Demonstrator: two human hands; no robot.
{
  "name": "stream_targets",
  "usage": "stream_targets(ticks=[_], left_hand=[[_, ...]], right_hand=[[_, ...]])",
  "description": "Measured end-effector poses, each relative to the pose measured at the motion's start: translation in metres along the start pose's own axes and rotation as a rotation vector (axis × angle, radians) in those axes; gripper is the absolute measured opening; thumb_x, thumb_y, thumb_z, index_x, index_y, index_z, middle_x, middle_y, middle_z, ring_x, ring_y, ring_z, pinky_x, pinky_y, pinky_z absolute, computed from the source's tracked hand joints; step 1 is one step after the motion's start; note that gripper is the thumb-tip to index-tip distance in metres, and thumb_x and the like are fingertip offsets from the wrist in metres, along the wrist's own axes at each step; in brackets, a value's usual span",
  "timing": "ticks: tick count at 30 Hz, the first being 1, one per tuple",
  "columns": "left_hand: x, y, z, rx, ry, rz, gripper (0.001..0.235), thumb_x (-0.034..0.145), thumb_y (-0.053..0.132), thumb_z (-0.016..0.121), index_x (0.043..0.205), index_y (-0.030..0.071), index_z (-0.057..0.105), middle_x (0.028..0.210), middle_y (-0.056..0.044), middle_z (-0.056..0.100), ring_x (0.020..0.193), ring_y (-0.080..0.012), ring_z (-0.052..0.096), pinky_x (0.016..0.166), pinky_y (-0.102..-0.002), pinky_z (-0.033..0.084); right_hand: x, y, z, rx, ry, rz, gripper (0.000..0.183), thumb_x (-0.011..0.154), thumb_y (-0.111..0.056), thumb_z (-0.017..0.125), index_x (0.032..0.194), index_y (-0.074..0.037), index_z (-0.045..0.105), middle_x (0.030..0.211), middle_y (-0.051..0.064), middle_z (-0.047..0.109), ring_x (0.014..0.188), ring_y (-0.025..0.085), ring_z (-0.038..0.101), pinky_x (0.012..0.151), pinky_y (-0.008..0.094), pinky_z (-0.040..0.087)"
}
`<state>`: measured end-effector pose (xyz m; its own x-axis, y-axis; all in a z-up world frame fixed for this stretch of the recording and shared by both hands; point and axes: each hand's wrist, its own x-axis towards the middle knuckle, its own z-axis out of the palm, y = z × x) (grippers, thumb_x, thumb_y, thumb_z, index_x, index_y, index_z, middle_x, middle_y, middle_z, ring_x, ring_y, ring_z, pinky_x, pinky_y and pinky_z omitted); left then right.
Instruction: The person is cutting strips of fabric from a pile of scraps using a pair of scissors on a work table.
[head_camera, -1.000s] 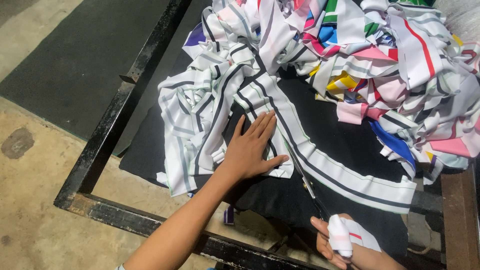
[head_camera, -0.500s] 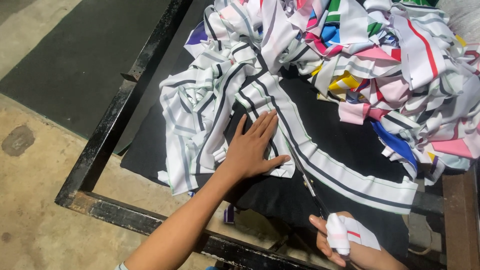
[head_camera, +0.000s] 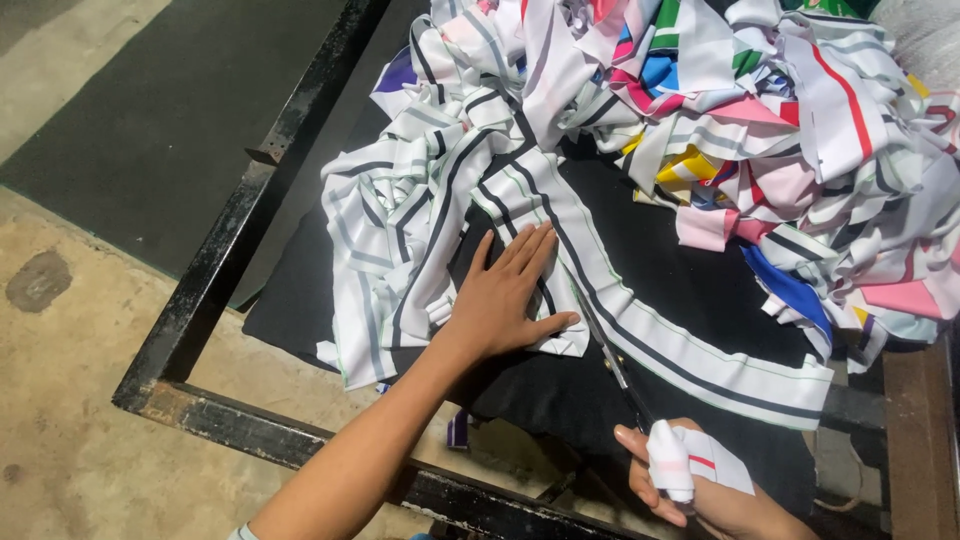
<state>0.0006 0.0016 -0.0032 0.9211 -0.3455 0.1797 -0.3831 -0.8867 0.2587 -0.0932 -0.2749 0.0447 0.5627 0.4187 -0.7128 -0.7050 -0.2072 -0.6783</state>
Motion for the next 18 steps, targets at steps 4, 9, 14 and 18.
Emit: stream_targets(ticks=[4,9,14,18], left_hand=[[-0.001,0.0,0.003,-0.015,0.025,0.006,0.103,0.094,0.079,0.04,0.165,0.009,0.018,0.172,-0.005,0.022,0.159,-0.0215,0.019,0.125,-0.058,0.008],[0.001,0.0,0.0,-0.003,0.016,0.003,0.103,0.094,0.08,0.038,0.165,0.009,0.016,0.172,-0.006,0.022,0.159,-0.0218,0.018,0.125,-0.058,0.007],[0.0,0.0,0.0,-0.037,0.017,0.0,0.103,0.093,0.079,0.041,0.165,0.009,0.017,0.172,-0.007,0.024,0.159,-0.0226,0.019,0.125,-0.058,0.007],[0.0,0.0,-0.001,-0.038,0.009,0.003,0.104,0.093,0.079,0.04,0.165,0.008,0.015,0.172,-0.007,0.024,0.159,-0.0225,0.019,0.125,-0.057,0.007]], right_hand=[[0.002,-0.001,0.0,-0.008,-0.018,-0.005,0.073,0.102,-0.031,0.063,0.04,0.008,0.059,0.034,0.021,0.051,0.024,0.019,0.039,0.032,0.025,0.026],[0.103,0.062,-0.086,0.102,-0.579,0.307,0.059,0.103,-0.039,0.043,0.076,0.01,0.062,0.064,0.027,0.061,0.053,0.03,0.056,0.054,0.029,0.042],[0.035,0.043,-0.037,0.153,-0.174,0.016,0.058,0.102,-0.018,0.058,0.051,0.009,0.054,0.056,0.036,0.068,0.029,0.034,0.056,0.026,0.033,0.037],[0.009,0.003,0.0,-0.043,0.099,0.055,0.06,0.099,-0.03,0.071,0.054,-0.001,0.045,0.041,0.024,0.059,0.024,0.021,0.041,0.029,0.027,0.023]])
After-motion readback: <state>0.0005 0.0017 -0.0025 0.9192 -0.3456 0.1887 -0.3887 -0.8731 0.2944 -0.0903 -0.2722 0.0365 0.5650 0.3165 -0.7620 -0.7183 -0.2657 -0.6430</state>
